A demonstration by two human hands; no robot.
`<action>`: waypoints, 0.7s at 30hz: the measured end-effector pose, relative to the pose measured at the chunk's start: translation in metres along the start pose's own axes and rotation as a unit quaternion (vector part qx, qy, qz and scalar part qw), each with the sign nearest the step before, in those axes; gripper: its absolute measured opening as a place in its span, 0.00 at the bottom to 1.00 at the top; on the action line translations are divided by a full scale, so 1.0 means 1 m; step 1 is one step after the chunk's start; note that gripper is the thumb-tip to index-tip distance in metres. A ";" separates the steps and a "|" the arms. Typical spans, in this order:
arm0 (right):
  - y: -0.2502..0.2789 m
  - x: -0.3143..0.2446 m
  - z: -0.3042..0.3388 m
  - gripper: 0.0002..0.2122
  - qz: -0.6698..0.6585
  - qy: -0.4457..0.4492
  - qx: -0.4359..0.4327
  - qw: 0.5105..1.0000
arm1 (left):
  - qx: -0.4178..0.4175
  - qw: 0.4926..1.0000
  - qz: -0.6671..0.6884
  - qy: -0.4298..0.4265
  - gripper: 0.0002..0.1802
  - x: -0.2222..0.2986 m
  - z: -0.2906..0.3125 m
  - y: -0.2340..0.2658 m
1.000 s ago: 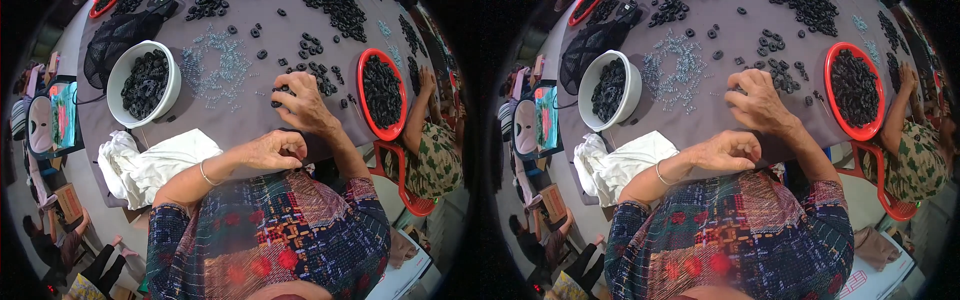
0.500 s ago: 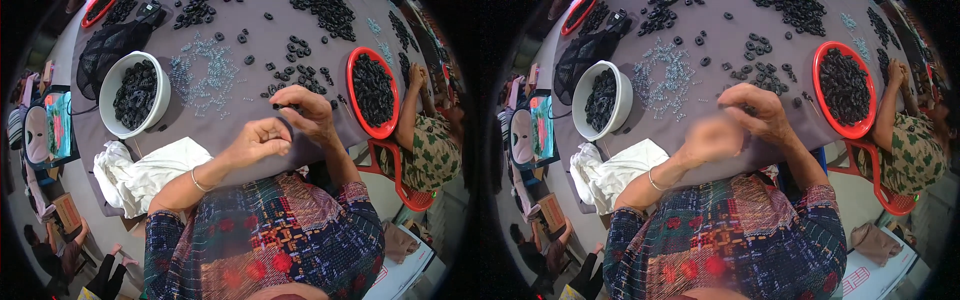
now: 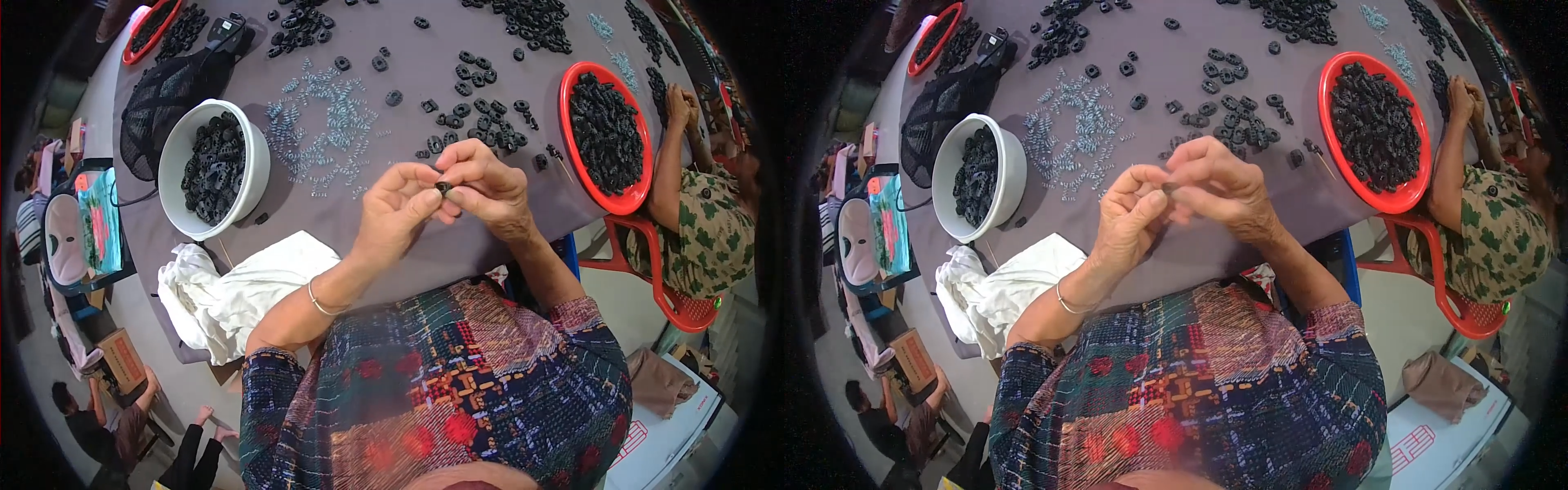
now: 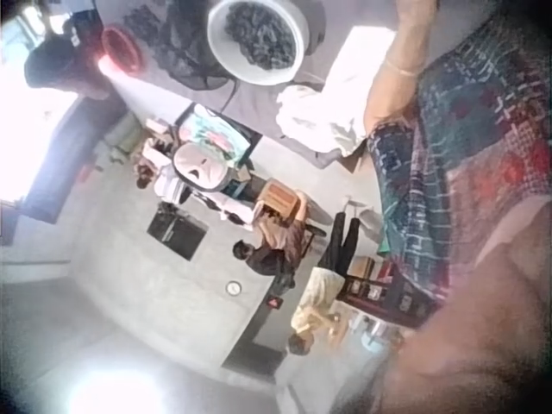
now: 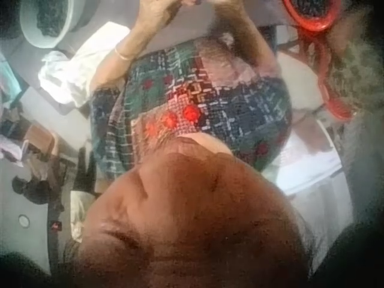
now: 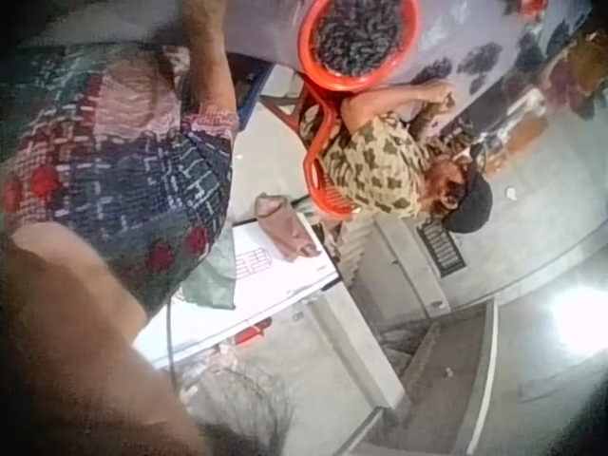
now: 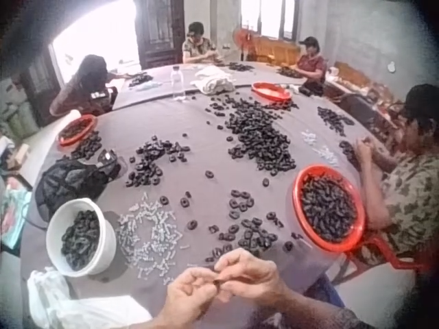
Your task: The person is sorting and inspecting small black plastic ring-like components on a work table.
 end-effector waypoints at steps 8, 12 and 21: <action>0.001 -0.011 0.001 0.12 0.140 0.080 0.009 0.987 | -0.001 0.999 0.027 0.044 0.12 -0.005 -0.001 0.007; 0.000 -0.024 -0.003 0.13 0.161 0.069 -0.013 0.984 | -0.012 0.997 0.016 0.074 0.11 -0.008 0.002 0.003; -0.009 -0.040 0.000 0.13 0.157 0.089 -0.116 0.977 | -0.061 0.986 0.053 0.149 0.11 -0.021 0.004 -0.002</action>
Point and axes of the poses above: each hand's wrist, its own z-axis away from the middle knuckle, its own y-axis out of the back of the hand, x = y × z, the point moved 9 cm from there along -z, towards the middle knuckle, and after that the axes turned 10 degrees about x, right-handed, at the moved point
